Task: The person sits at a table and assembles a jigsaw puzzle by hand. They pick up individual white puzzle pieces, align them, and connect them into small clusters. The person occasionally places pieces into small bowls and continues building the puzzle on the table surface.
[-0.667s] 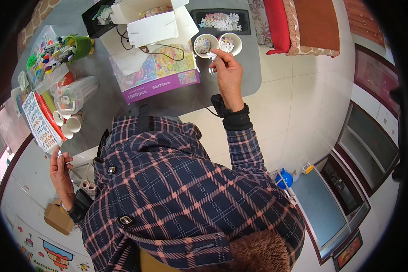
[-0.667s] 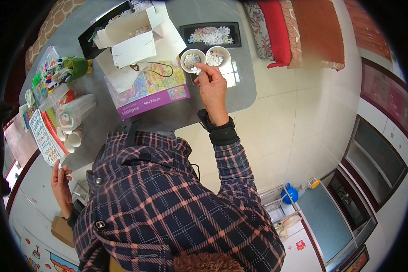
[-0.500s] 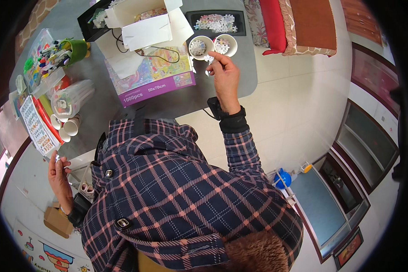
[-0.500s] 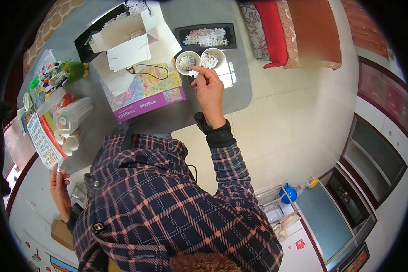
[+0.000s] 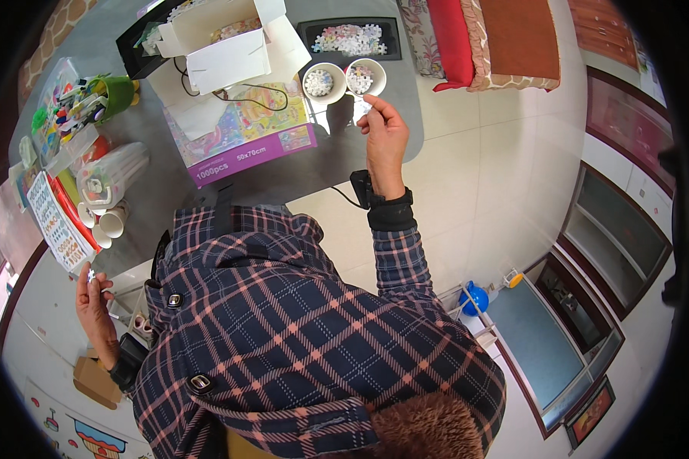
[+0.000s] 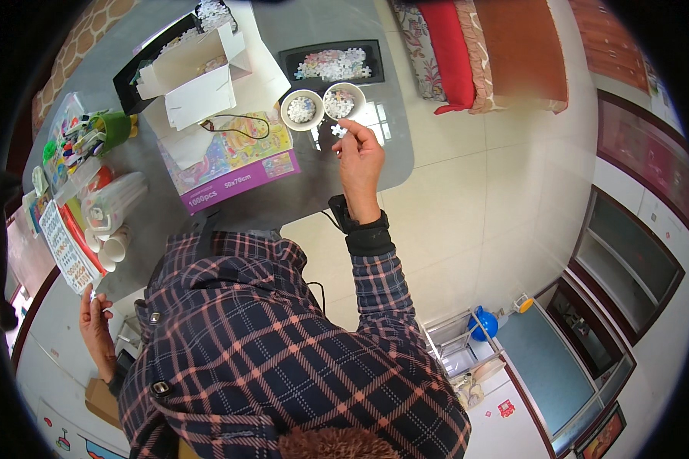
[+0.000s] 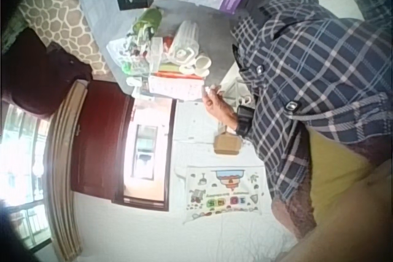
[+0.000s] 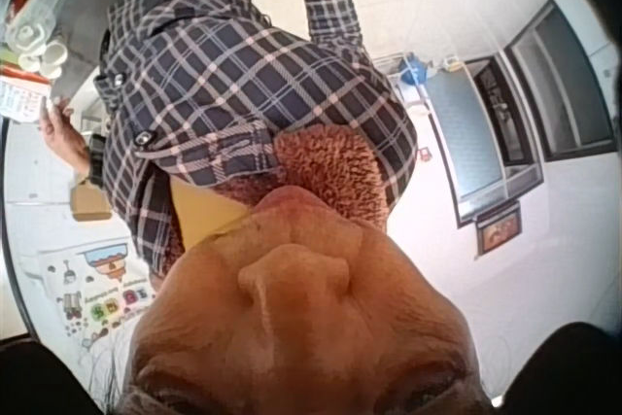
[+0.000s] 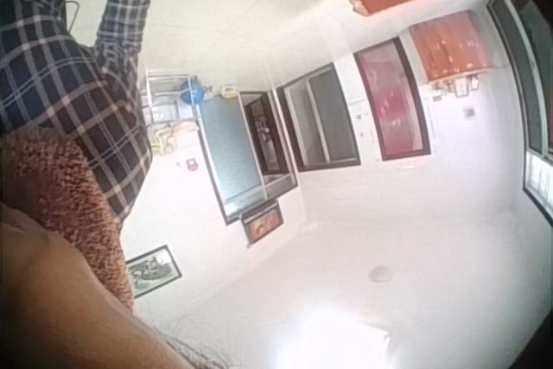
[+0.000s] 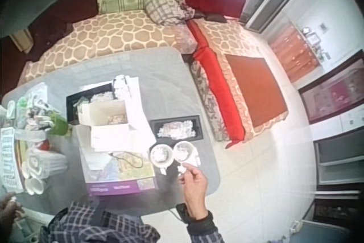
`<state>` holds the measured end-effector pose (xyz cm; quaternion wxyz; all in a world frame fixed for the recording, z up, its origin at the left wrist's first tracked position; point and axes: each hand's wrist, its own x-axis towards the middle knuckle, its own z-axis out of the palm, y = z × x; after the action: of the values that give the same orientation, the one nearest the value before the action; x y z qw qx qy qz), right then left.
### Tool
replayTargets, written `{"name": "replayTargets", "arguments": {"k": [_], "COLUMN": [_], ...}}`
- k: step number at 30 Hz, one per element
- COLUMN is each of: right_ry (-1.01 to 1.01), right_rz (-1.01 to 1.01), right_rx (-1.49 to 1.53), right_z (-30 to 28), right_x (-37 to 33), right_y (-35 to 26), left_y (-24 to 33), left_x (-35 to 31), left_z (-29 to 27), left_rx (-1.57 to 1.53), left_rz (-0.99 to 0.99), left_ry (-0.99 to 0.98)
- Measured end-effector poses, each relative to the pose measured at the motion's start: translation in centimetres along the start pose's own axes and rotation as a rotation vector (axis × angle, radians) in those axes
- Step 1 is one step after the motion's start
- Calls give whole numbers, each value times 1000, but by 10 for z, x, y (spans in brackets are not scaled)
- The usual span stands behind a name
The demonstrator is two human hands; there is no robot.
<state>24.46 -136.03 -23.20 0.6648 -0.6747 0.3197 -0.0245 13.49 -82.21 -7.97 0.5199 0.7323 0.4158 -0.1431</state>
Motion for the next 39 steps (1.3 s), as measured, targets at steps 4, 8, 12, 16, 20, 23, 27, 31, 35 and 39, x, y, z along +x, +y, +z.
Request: {"name": "replayTargets", "arguments": {"k": [4,8,12,16,20,23,27,31,35,39], "right_ry": [8,38,58,73,71,66,78,85,75,82], "right_rz": [-5,-30,-37,-42,-58,-54,-53,-67,-58,-61], "right_rx": [-3,11,24,32,25,50,28,15,30,32], "right_z": [-4,-6,-10,-14,-16,-17,-18,-21,-23,-23], "right_x": [2,8,12,19,23,23,22,19,18,17], "right_y": [-4,-7,-8,-6,-2,0,0,0,0,2], "left_y": [2,1,-1,-1,-2,-2,-2,-6,-7,-6], "left_x": [-1,-3,-6,-7,-9,-9,-11,-13,-14,-16], "left_z": [1,0,1,1,0,-1,-1,-1,0,2], "left_rx": [-4,3,-15,-7,2,1,-3,-7,-9,-7], "left_rz": [-2,4,-2,-14,-25,-22,-20,-21,-20,-20], "left_ry": [0,-3,-13,-12,-6,-20,-29,-25,-38,-35]}}
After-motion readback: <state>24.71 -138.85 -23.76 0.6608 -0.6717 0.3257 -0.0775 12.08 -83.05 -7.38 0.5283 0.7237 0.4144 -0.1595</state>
